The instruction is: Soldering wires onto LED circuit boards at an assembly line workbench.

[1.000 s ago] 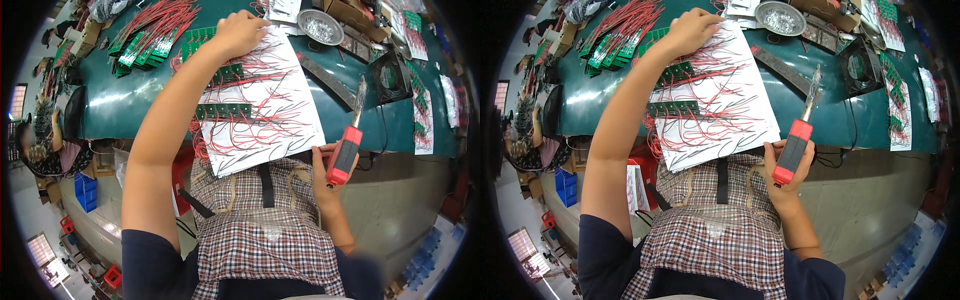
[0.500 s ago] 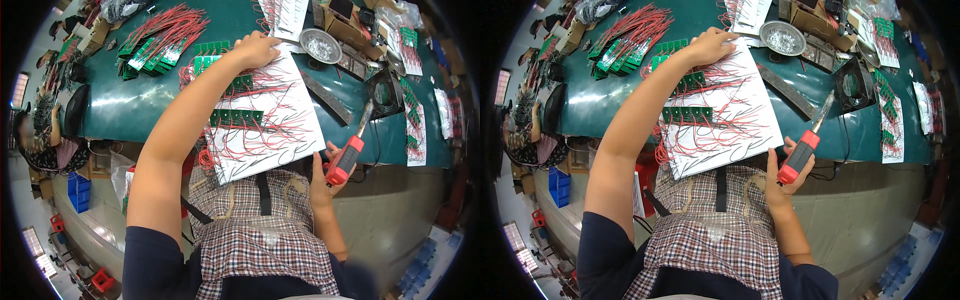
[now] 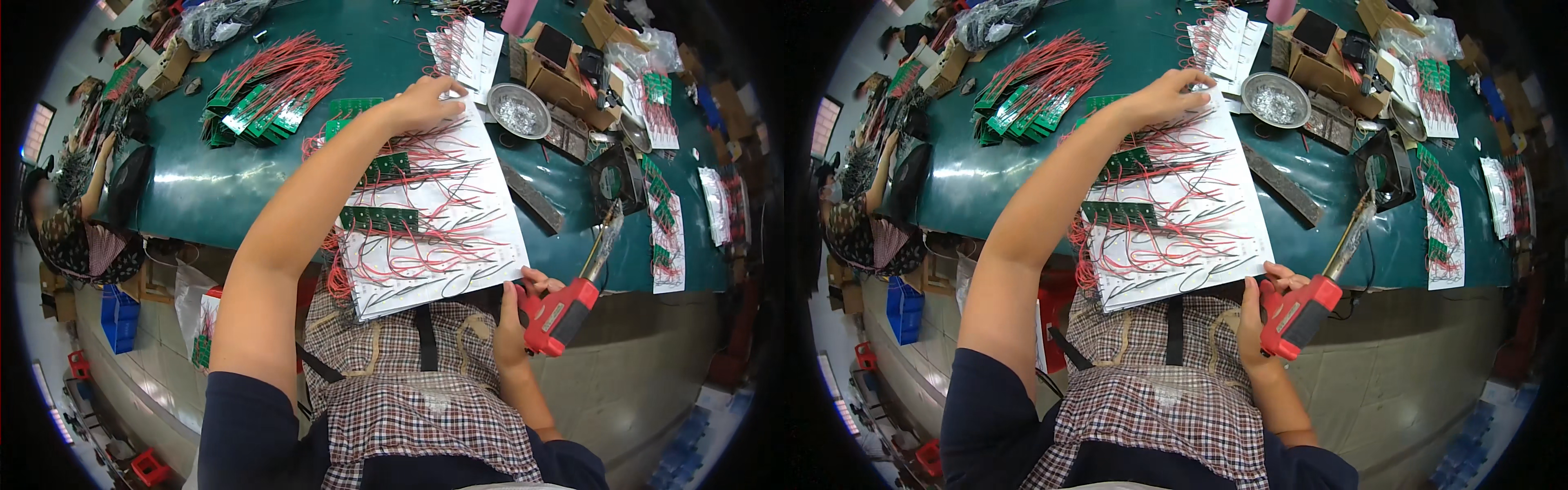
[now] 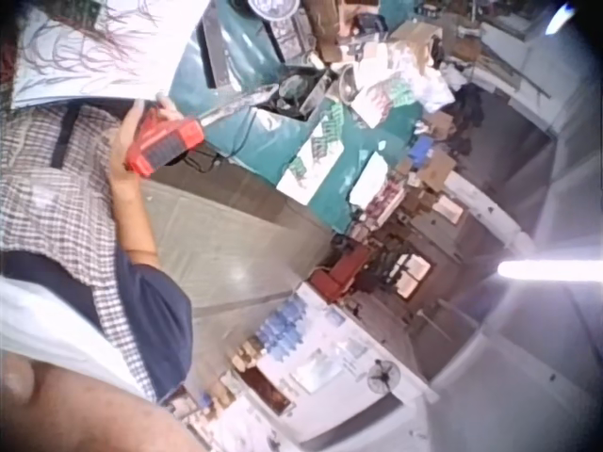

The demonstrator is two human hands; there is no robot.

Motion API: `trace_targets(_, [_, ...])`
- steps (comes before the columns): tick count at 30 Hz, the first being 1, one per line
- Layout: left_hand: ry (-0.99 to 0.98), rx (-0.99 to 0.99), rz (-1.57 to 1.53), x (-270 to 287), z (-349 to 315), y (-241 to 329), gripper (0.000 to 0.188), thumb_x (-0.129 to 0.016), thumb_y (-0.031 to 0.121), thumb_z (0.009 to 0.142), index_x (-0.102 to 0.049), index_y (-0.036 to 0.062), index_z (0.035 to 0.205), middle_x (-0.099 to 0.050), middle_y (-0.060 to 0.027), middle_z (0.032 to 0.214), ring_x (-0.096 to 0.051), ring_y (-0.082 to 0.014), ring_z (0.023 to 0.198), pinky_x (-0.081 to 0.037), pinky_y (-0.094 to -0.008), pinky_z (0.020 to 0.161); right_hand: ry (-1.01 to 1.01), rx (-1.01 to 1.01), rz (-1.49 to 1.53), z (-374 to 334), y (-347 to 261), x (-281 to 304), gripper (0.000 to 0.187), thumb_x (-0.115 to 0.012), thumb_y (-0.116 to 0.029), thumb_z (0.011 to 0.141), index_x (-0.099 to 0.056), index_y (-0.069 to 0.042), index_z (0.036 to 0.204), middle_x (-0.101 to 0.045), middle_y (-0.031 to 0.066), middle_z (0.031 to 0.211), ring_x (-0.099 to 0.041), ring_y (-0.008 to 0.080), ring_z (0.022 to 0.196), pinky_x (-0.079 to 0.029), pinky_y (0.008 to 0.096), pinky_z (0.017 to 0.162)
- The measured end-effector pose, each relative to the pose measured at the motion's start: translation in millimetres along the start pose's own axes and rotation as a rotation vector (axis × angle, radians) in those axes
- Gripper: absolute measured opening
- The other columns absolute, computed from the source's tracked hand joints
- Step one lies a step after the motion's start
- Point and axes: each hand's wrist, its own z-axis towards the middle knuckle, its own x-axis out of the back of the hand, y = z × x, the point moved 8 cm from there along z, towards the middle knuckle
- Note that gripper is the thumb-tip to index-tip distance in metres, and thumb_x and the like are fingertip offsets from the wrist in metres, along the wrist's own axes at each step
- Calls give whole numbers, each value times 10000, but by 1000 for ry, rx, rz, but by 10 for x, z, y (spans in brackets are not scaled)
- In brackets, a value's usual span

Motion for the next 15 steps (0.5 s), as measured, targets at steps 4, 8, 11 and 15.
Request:
trace_targets(4, [26, -131, -197, 325, -191, 439, 410, -621, 333, 941, -576, 106, 1279, -653, -171, 1071, -621, -287, 1084, -498, -357, 869, 11, -24, 22, -52, 14, 69, 580, -633, 175, 821, -293, -67, 1223, -448, 136, 1185, -512, 243, 1152, -442, 356, 993])
trace_targets(8, [195, -208, 365, 619, -605, 759, 431, -518, 413, 982, -550, 69, 1240, -666, -253, 1084, -654, -397, 982, -497, -458, 875, -30, -12, -29, -21, -183, 22, 562, -646, 153, 827, -299, -62, 1212, -448, 136, 1181, -514, 247, 1149, -437, 357, 993])
trace_targets(11, [355, -181, 388, 820, -859, 770, 473, -447, 450, 1001, -621, 11, 1041, -671, -280, 961, -638, -451, 945, -477, -502, 872, -8, 175, -78, -69, -380, 36, 487, -648, 122, 843, -324, -53, 1161, -467, 157, 1172, -514, 268, 1140, -431, 386, 1009])
trace_targets(15, [621, -364, 696, 1510, -1604, 720, 368, -398, 246, 1028, -575, -21, 847, -620, -247, 810, -610, -441, 814, -478, -522, 727, 35, -3, -141, -18, -361, 92, 366, -572, 64, 913, -333, 10, 1184, -466, 179, 1269, -498, 328, 1223, -436, 388, 1028])
